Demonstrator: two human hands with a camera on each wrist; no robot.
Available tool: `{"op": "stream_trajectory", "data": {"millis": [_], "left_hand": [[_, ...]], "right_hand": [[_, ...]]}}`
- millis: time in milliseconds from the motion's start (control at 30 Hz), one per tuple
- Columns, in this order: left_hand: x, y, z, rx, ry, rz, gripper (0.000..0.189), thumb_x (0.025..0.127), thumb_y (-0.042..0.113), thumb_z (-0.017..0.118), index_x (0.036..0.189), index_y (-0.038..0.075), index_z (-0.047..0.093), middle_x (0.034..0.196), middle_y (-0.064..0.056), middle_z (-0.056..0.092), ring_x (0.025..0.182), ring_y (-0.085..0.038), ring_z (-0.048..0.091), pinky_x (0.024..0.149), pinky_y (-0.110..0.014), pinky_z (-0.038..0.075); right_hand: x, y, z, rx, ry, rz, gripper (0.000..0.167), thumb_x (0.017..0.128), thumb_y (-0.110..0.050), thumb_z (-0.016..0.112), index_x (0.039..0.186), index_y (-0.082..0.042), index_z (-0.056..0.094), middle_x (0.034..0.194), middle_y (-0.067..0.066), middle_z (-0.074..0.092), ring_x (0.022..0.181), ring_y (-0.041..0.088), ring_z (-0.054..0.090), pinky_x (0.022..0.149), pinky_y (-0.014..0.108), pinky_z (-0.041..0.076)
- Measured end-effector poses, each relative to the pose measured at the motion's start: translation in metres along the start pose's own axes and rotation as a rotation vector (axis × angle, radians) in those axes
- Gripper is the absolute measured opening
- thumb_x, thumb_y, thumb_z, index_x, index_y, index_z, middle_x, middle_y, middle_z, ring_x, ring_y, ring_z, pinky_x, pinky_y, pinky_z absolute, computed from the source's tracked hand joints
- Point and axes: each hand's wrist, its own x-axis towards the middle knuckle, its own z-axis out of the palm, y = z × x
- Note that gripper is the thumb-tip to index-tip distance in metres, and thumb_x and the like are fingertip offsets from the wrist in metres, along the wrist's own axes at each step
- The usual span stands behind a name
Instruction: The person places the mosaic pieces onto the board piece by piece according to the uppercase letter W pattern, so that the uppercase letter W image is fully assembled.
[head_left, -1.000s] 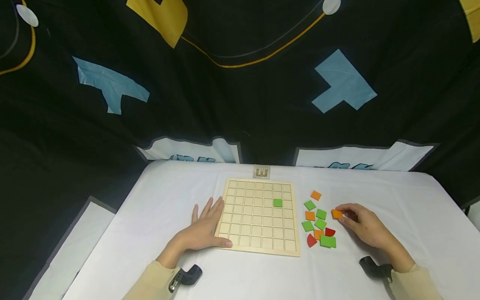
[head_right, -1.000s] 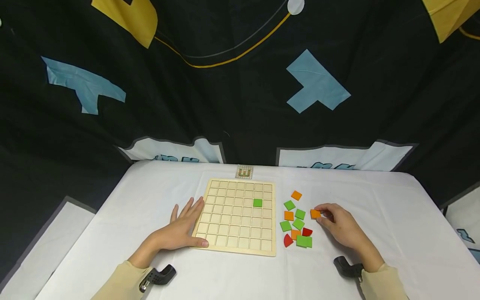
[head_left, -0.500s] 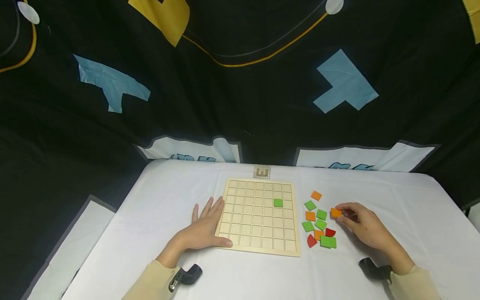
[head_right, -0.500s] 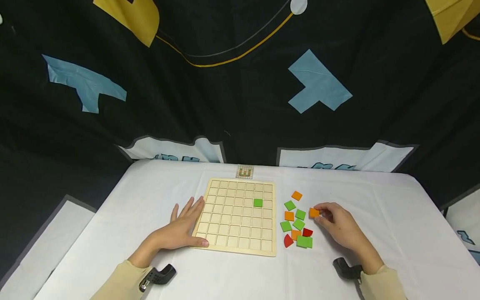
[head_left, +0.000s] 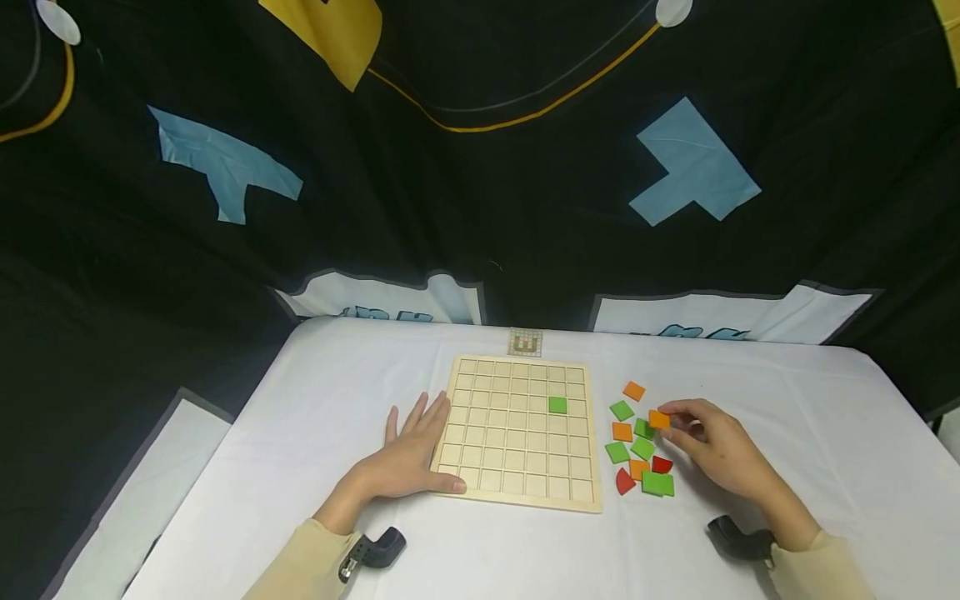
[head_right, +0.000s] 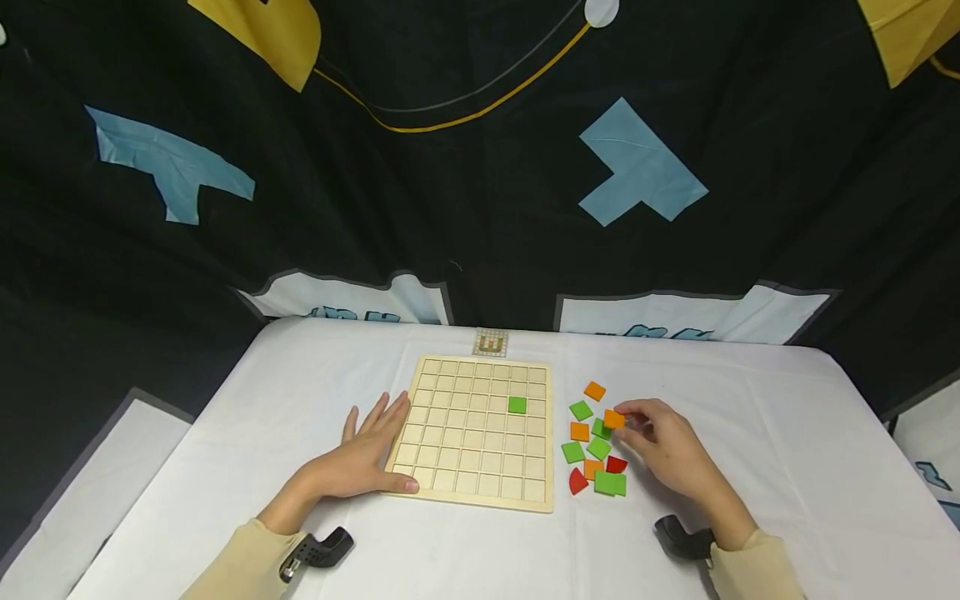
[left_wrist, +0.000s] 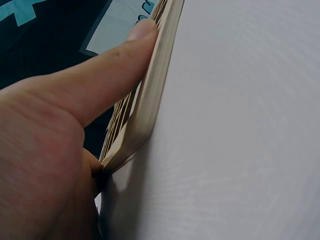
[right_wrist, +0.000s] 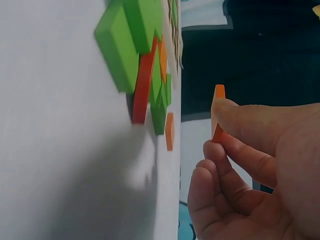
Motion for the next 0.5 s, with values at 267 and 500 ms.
{"op": "stream_trajectory", "data": {"millis": [267,500], "left_hand": [[0.000,0.000,0.000,0.001,-0.003,0.001,0.127,0.076,0.064,0.076,0.159,-0.003,0.008,0.168,-0.019,0.001,0.152,-0.040,-0.012,0.111,-0.068,-0.018],[0.000,0.001,0.000,0.008,-0.001,-0.006,0.126,0.076,0.064,0.076,0.159,-0.003,0.009,0.168,-0.018,0.002,0.152,-0.040,-0.012,0.111,-0.068,-0.018]], "right_hand": [[0.004,-0.012,0.007,0.014,-0.001,-0.030,0.033,0.091,-0.010,0.074,0.122,-0.001,0.065,0.110,0.011,0.063,0.092,0.022,0.058,0.079,0.036,0.055],[0.007,-0.021,0.015,0.042,-0.005,-0.062,0.031,0.091,-0.010,0.074,0.120,-0.001,0.066,0.112,0.011,0.064,0.091,0.021,0.060,0.078,0.033,0.056]]}}
